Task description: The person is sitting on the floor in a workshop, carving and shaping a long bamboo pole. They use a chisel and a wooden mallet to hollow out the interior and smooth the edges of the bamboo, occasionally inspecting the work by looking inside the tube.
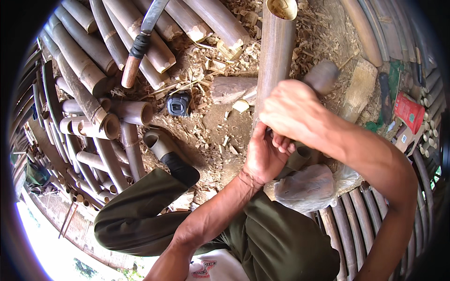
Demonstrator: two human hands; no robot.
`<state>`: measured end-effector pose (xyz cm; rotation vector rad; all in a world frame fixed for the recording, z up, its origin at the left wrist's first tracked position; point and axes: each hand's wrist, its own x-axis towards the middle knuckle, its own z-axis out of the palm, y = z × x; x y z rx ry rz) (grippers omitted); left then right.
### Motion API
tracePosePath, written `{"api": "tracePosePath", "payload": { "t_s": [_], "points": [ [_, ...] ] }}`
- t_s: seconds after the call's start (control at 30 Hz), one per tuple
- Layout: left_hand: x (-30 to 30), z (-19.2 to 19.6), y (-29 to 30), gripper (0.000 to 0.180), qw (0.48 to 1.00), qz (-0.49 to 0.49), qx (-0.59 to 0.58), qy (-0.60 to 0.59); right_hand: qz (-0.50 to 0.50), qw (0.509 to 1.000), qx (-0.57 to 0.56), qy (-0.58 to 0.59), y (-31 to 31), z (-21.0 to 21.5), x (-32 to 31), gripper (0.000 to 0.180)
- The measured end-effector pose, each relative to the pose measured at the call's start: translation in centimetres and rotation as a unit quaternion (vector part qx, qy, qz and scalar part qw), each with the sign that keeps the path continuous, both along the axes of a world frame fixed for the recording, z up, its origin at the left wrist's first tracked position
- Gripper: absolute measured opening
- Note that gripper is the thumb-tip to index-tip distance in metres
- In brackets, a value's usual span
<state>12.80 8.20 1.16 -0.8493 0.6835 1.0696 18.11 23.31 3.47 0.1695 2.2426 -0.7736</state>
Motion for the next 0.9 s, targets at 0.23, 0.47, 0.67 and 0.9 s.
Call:
{"api": "tracePosePath", "payload": {
  "t_s": [0.23,0.47,0.67,0.9],
  "points": [
    [-1.7,1.0,-4.0,0.061,0.881,-0.396,0.211,0.153,-0.240,0.967,0.015,0.087,-5.2,0.1,6.9,0.018],
    [-7.1,10.3,-1.0,0.061,0.427,-0.718,0.360,0.416,-0.828,0.333,-0.426,0.148,-16.7,3.0,5.2,0.033],
    [-13.1,8.4,7.6,0.022,0.052,-0.833,0.410,0.367,-0.634,-0.053,-0.764,0.107,-19.0,-1.9,2.0,0.034],
    [-16.4,2.9,4.8,0.024,0.226,-0.796,0.452,0.332,-0.765,0.065,-0.640,0.021,-17.7,-1.2,1.7,0.037]
  ]
}}
